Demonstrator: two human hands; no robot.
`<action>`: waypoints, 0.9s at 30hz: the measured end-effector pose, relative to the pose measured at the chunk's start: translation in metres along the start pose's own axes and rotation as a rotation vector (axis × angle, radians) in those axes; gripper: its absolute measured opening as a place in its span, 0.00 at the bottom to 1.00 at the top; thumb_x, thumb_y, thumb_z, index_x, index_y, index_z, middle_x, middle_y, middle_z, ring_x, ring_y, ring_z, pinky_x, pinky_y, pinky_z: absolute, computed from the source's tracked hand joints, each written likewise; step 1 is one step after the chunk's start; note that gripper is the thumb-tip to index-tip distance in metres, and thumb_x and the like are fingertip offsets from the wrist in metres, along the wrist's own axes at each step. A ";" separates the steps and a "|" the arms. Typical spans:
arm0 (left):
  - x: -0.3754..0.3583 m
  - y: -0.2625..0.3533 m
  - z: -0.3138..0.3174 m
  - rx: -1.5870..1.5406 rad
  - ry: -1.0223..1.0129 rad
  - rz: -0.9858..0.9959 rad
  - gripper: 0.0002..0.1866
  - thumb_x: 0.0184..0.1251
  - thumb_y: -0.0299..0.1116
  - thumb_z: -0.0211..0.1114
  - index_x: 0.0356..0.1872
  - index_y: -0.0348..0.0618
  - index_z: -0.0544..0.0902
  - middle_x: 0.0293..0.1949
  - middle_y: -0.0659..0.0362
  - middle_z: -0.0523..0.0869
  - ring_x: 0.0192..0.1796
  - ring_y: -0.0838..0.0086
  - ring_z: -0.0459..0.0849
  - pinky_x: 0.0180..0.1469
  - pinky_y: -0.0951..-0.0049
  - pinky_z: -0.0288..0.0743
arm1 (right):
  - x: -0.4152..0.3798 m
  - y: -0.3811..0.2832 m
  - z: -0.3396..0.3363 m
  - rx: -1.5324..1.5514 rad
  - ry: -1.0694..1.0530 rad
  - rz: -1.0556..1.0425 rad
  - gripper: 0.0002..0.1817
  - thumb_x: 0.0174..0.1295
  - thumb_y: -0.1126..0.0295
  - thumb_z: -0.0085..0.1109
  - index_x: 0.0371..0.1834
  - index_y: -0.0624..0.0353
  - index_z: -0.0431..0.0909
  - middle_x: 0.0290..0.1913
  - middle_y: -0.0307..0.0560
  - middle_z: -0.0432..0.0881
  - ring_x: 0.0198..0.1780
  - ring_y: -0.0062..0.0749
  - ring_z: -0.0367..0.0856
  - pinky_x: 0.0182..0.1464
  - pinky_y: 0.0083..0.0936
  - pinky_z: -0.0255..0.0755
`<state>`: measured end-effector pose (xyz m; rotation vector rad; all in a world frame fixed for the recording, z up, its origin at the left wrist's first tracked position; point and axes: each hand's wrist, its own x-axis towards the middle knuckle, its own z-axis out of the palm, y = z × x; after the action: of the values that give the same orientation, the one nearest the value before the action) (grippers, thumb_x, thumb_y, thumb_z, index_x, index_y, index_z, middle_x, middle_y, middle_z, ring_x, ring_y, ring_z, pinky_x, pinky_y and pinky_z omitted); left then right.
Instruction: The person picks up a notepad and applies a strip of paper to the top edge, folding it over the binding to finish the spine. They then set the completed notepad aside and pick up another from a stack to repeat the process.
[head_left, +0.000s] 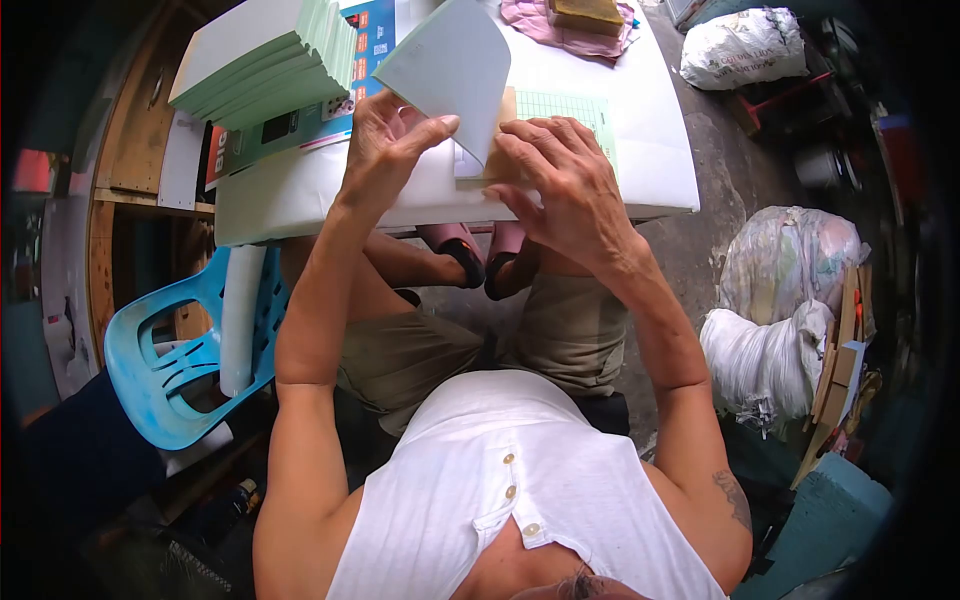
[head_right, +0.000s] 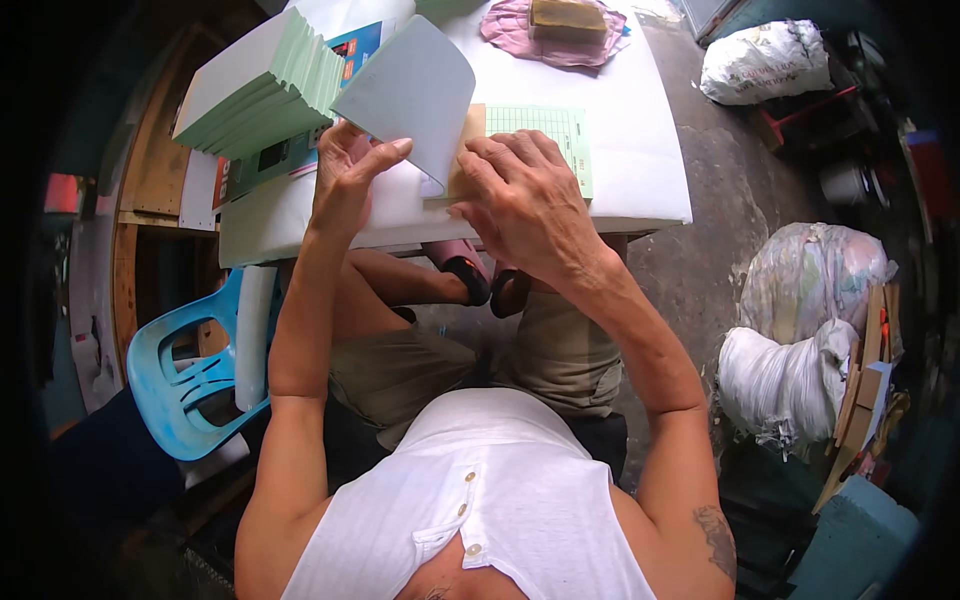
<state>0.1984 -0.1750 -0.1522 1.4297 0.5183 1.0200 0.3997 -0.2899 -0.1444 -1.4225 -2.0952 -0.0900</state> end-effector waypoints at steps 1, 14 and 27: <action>0.000 0.000 0.001 0.005 -0.004 0.000 0.16 0.62 0.24 0.70 0.52 0.35 0.87 0.52 0.54 0.88 0.59 0.70 0.83 0.65 0.66 0.76 | 0.002 0.000 0.002 0.002 -0.013 0.000 0.23 0.56 0.66 0.76 0.55 0.59 0.83 0.56 0.50 0.86 0.58 0.45 0.83 0.68 0.46 0.71; 0.000 0.004 0.005 0.014 -0.025 -0.040 0.14 0.63 0.27 0.71 0.50 0.37 0.87 0.49 0.56 0.89 0.57 0.72 0.83 0.66 0.67 0.72 | 0.007 0.004 -0.015 0.105 0.070 -0.093 0.15 0.52 0.80 0.70 0.44 0.59 0.83 0.37 0.45 0.87 0.41 0.40 0.86 0.58 0.42 0.75; 0.015 0.000 0.016 1.036 -0.188 0.224 0.25 0.68 0.41 0.73 0.62 0.43 0.81 0.64 0.49 0.81 0.67 0.56 0.76 0.72 0.59 0.70 | -0.038 -0.050 -0.029 1.002 -0.122 0.847 0.21 0.67 0.80 0.62 0.62 0.76 0.73 0.34 0.53 0.88 0.35 0.28 0.90 0.37 0.22 0.83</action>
<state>0.2186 -0.1719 -0.1458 2.5159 0.8146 0.7807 0.3783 -0.3533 -0.1269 -1.4722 -1.0998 1.2053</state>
